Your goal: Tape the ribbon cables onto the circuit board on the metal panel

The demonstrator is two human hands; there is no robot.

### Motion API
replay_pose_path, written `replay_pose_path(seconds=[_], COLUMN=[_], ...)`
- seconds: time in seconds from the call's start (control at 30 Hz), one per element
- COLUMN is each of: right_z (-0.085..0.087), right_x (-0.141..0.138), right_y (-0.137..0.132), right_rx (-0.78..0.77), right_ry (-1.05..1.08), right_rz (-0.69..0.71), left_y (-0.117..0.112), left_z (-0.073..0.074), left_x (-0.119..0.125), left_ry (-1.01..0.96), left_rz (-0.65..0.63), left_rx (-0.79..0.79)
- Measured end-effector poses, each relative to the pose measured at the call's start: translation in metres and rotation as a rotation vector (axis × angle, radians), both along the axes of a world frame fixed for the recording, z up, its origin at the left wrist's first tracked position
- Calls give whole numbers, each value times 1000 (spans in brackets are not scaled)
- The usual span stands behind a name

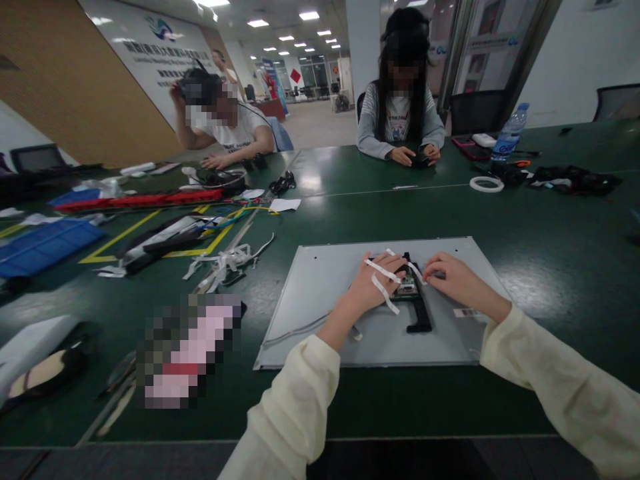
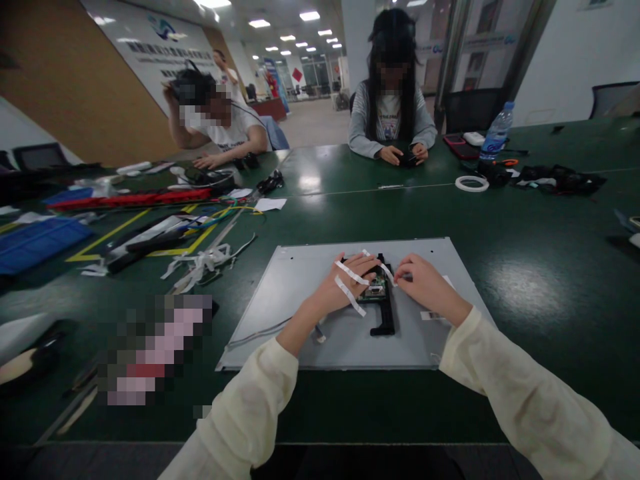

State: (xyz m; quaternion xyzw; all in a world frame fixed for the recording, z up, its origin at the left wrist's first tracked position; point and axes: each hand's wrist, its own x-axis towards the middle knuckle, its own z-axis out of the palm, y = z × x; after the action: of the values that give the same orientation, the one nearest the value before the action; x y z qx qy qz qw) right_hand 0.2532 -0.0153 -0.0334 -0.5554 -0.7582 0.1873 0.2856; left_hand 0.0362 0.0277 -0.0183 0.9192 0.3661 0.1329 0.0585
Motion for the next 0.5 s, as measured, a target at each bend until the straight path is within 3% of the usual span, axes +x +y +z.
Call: replay_pose_path(seconds=[0.13, 0.3, 0.5], right_z=[8, 25, 35], right_x=[-2, -13, -36], right_y=[-3, -12, -27], right_rx=[51, 139, 51], right_ry=[12, 232, 445], right_rz=[-50, -143, -22], left_y=[-2, -8, -15], left_z=[6, 16, 14], left_x=[2, 6, 8], left_ry=[-82, -175, -273], left_rz=[12, 52, 25], left_rx=[-17, 21, 59])
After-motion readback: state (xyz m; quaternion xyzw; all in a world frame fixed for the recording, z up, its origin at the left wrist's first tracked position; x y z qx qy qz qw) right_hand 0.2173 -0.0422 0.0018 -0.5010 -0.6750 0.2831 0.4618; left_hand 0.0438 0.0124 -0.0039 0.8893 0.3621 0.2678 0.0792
